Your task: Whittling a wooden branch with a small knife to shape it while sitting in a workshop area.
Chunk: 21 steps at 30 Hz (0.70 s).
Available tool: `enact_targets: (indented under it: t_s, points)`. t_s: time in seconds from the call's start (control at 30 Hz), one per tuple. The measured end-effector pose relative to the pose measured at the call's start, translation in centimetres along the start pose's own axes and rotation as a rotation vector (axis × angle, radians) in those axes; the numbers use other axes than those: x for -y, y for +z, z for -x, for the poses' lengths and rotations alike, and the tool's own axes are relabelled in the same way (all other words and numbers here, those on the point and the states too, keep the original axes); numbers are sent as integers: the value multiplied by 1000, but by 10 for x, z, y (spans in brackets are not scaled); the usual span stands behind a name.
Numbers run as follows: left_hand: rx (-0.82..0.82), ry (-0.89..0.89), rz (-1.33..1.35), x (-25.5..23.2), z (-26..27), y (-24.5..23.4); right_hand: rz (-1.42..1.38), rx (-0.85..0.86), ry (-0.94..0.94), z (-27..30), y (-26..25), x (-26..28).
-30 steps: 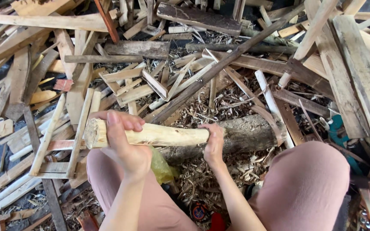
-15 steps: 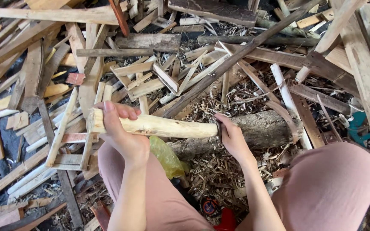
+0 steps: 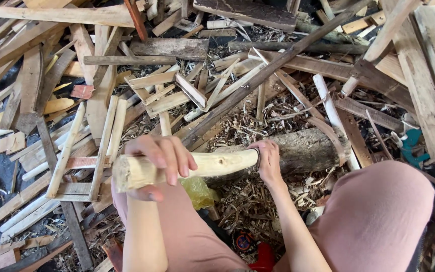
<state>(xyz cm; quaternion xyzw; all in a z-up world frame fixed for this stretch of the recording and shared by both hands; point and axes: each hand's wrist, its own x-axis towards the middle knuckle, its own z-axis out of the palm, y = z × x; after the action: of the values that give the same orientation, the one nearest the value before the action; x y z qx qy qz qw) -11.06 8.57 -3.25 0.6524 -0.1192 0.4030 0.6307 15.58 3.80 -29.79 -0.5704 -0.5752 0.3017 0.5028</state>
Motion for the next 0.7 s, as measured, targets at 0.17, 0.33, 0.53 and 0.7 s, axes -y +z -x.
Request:
enact_targets:
  t_s: [0.17, 0.33, 0.53, 0.7]
  points:
    - [-374, 193, -88, 31, -8, 15, 41, -55, 14, 0, 8, 52]
    - [-642, 369, -249, 48, -35, 52, -3, -174, -153, -12, 5, 171]
    - [-936, 357, -562, 48, -44, 74, 199, -410, -390, -1, 8, 77]
    - [-1325, 312, -758, 40, -57, 81, 177, -241, 127, 2, 4, 62]
